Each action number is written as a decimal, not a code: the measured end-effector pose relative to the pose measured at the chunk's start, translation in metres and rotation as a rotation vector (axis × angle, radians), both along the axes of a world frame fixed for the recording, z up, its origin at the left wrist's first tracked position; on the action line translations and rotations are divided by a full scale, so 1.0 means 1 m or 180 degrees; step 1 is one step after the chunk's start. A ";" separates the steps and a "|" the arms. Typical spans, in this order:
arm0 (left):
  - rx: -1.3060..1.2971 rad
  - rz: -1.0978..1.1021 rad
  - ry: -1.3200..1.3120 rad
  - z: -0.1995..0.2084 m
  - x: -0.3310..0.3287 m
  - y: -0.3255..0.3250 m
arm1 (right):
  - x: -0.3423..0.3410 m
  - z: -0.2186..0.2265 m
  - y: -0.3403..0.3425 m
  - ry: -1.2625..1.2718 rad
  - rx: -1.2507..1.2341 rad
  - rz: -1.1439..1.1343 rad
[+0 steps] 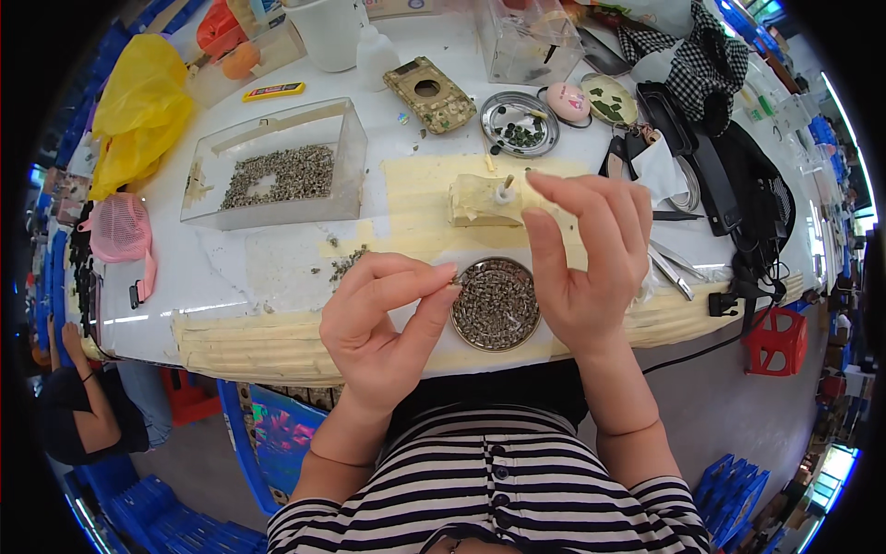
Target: Assembling small metal pins and components into a toy tank chassis on a workbench.
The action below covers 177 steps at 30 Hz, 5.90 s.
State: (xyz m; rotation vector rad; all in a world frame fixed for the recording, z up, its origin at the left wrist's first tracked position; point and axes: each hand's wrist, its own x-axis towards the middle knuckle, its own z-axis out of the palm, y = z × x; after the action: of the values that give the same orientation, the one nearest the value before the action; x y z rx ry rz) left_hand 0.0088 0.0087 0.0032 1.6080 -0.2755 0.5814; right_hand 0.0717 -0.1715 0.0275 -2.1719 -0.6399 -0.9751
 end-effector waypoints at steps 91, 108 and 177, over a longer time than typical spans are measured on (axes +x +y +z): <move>0.1395 0.0709 -0.0567 0.006 0.000 0.002 | -0.032 -0.006 0.008 0.3450 0.2611 0.2133; 0.1226 0.0773 -0.0446 0.001 0.003 0.000 | -0.033 -0.013 0.018 0.0651 0.0738 0.1253; 0.1288 0.0756 -0.0384 0.000 0.001 -0.002 | -0.033 -0.017 0.018 0.0505 0.0686 0.1157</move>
State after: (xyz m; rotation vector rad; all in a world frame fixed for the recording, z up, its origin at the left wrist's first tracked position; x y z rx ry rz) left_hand 0.0100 0.0065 0.0027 2.0160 -0.3076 0.8466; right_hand 0.0383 -0.1535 0.0105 -1.8386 -0.7805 -0.6405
